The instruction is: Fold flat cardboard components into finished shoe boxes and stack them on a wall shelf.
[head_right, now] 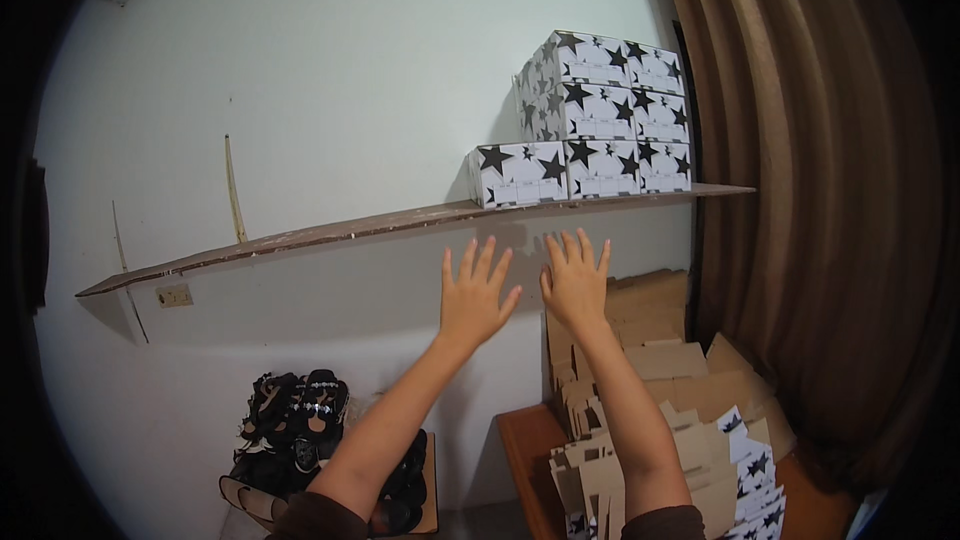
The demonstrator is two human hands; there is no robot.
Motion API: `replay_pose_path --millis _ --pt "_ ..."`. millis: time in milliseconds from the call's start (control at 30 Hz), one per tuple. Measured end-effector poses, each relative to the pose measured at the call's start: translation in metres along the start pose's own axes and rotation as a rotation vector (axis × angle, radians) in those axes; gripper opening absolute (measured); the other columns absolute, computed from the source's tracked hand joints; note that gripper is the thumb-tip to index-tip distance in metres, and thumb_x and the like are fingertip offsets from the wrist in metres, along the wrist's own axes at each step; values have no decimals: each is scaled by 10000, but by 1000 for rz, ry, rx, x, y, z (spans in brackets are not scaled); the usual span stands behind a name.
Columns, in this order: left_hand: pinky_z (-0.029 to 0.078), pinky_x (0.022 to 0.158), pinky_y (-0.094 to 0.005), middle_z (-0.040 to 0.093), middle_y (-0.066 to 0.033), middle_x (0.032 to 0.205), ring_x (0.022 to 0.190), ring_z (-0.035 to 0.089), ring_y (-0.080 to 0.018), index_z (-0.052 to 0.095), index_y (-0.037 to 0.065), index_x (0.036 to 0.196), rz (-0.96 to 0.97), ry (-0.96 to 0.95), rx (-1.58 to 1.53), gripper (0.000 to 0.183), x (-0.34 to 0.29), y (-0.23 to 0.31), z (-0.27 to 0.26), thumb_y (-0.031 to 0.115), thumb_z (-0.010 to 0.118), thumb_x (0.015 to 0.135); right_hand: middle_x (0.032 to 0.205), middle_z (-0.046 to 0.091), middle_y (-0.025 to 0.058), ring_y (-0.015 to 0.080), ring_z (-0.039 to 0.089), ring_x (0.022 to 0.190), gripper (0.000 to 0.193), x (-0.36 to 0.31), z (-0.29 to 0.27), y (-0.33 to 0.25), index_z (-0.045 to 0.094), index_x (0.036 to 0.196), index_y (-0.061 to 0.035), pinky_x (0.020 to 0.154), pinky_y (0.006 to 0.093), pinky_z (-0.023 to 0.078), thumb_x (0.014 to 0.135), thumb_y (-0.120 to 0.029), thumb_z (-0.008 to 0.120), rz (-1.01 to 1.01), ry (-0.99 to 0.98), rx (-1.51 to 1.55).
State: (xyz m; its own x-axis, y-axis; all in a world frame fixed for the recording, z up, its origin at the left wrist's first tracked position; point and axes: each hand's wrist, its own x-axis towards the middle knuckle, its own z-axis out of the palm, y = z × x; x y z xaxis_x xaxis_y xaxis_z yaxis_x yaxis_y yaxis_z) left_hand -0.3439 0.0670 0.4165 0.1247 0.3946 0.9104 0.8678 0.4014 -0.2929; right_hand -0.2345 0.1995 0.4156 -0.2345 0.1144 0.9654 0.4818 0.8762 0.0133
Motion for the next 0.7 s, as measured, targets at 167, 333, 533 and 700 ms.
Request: replay_pose_path --millis 167,333,533,700 --pt "208 1066 -545 522 -129 1273 1240 418 -309 557 99 1236 -41 -140 -201 468 -100 52 -20 364 540 851 1135 567 106 273 473 1164 357 -82 -44 -32 580 1125 -99 1061 572 213 781 -195 597 69 -174 26" --pt "278 1038 -508 596 -115 1143 1168 489 -292 623 62 1090 -45 -450 -355 342 -184 100 -32 286 560 839 951 620 87 251 567 985 220 -187 -80 -43 633 976 -97 1029 538 288 782 -189 586 178 -358 -49" --pt "303 1024 -483 607 -110 1097 1133 507 -271 637 45 1032 46 -579 -609 317 -253 180 -65 280 578 828 850 655 75 247 610 883 164 -322 -156 -48 676 914 -111 997 499 342 799 -162 570 365 -507 -131" --pt "336 998 -481 620 -100 1039 1052 546 -266 641 53 1008 155 -688 -795 303 -305 258 -94 279 597 812 834 656 86 248 624 843 165 -415 -226 -42 687 888 -105 987 496 352 789 -165 569 564 -618 -204"
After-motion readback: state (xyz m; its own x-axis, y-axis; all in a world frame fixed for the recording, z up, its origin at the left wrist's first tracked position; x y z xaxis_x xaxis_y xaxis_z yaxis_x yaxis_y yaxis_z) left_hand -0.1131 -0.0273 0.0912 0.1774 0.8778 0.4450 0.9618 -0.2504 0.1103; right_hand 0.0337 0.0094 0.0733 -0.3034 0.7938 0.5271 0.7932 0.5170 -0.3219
